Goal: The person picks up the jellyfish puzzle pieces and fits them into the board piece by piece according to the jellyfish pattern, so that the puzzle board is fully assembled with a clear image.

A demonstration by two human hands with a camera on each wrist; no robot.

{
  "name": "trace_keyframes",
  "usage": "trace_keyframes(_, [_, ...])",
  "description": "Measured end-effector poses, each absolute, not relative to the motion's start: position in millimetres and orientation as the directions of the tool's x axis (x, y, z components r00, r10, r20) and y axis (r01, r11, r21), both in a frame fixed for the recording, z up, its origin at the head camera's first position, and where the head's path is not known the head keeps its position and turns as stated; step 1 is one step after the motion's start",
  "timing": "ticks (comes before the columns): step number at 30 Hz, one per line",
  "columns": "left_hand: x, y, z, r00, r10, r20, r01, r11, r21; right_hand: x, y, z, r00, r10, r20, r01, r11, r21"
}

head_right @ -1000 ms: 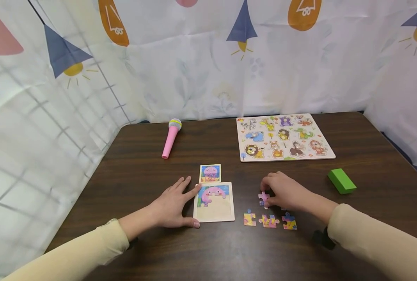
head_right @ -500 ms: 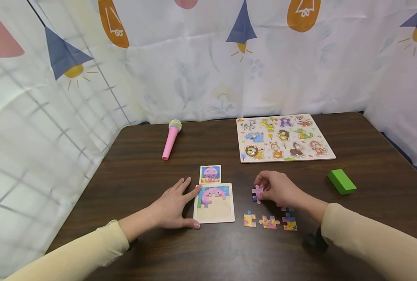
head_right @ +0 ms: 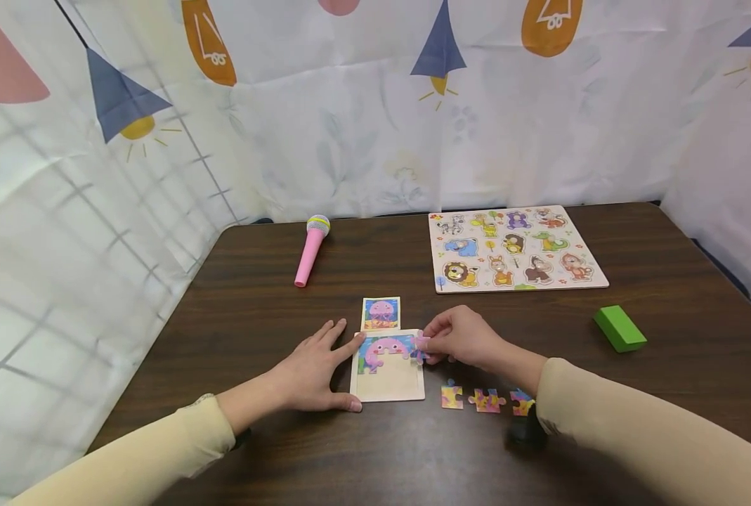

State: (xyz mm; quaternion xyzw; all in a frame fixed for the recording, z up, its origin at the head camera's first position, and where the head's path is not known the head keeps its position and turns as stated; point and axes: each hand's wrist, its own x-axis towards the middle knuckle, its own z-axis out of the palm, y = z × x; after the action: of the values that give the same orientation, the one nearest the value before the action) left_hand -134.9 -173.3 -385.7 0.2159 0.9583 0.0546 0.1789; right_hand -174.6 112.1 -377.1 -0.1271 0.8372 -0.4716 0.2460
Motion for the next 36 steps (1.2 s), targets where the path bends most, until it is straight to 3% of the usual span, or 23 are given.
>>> trace_keyframes(6, [-135,-172,-385,-0.84,0.432,-0.329,0.393,0.902,0.181,-172,85,-382,-0.818,-0.49,-0.301,0.021,0.498,-0.867])
trace_keyframes(14, [-135,-173,-387,-0.842,0.434,-0.322,0.394,0.9,0.183,-170,61,-385,-0.827,-0.421,-0.373,0.103,0.54,-0.836])
trace_keyframes(36, [-134,-174,-387,-0.847,0.45,-0.284,0.414,0.893,0.178,-179,46,-375,-0.79,-0.381,-0.481,0.119,0.673,-0.73])
